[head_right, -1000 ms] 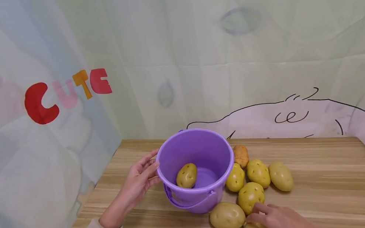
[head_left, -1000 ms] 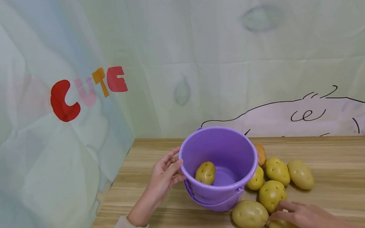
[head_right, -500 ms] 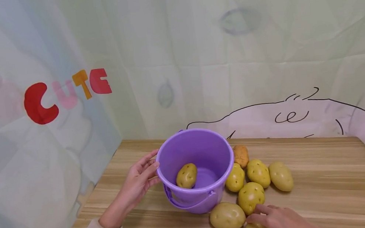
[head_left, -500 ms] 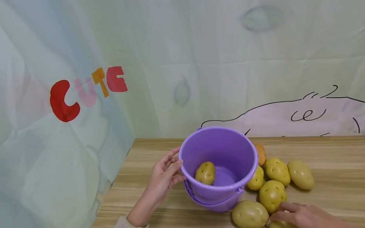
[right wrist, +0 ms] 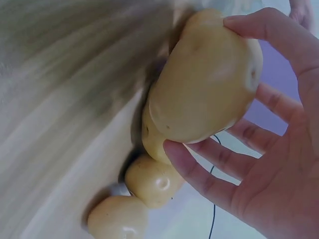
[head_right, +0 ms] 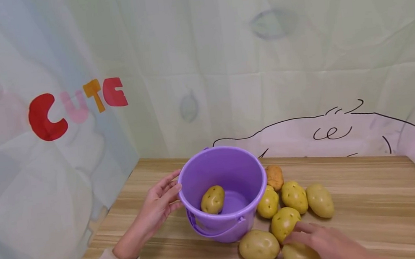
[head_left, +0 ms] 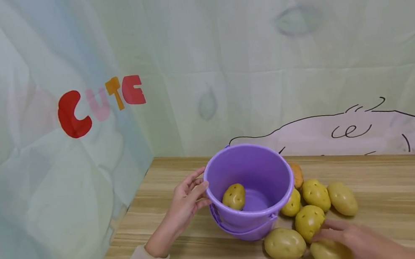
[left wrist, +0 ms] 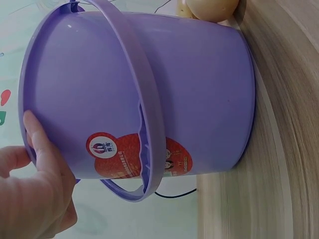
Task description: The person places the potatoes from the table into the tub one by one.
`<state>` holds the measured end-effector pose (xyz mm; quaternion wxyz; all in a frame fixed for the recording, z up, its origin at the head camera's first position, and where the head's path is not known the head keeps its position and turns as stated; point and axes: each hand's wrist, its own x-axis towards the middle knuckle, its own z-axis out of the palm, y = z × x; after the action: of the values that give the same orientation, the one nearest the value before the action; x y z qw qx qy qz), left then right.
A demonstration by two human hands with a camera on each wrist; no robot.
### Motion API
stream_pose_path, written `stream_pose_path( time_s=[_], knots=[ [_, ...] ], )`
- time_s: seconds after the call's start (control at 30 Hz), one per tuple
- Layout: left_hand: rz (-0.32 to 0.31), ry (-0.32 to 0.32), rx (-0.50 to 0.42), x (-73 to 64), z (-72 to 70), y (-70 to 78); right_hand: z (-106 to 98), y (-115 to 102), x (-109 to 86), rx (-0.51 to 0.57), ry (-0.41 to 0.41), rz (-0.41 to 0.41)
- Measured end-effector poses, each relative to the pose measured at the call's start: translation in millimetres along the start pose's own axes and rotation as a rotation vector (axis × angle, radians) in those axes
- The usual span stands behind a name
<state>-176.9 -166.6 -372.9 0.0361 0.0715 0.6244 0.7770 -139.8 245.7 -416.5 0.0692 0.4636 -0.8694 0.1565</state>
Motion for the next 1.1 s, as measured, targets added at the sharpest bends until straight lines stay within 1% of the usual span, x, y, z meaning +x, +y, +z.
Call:
stream_pose_path(
  time_s=[0.1, 0.2, 0.27, 0.37, 0.4, 0.47, 0.6, 0.7, 1.1],
  knots=[
    [0.0, -0.008, 0.006, -0.4, -0.9, 0.7, -5, 1, 0.0, 0.002, 0.033, 0.007],
    [0.003, -0.013, 0.002, 0.4, -0.1, 0.8, -10, 5, -2.7, 0.003, 0.04, 0.05],
    [0.006, -0.014, -0.002, 0.8, 0.6, 1.4, -13, 8, -5.2, 0.025, 0.013, 0.1],
    [0.005, -0.01, -0.008, 1.1, 1.0, 1.9, -19, 9, -5.4, 0.06, -0.004, 0.15],
    [0.003, -0.009, -0.01, 1.2, 1.2, 2.0, -20, 10, -5.2, 0.075, -0.001, 0.152],
    [-0.001, -0.002, -0.013, 0.9, 1.5, 1.9, -23, 12, -3.8, 0.117, 0.03, 0.132],
    [-0.005, 0.007, -0.008, -0.2, 0.9, 1.3, -25, 21, -0.7, 0.165, 0.144, 0.004],
    [-0.005, 0.008, -0.002, -0.4, 0.4, 1.2, -27, 27, 1.0, 0.183, 0.181, -0.048],
    [-0.004, -0.006, -0.004, -0.4, -0.6, 0.8, -45, 39, 10.8, 0.178, 0.203, -0.044]
  ],
)
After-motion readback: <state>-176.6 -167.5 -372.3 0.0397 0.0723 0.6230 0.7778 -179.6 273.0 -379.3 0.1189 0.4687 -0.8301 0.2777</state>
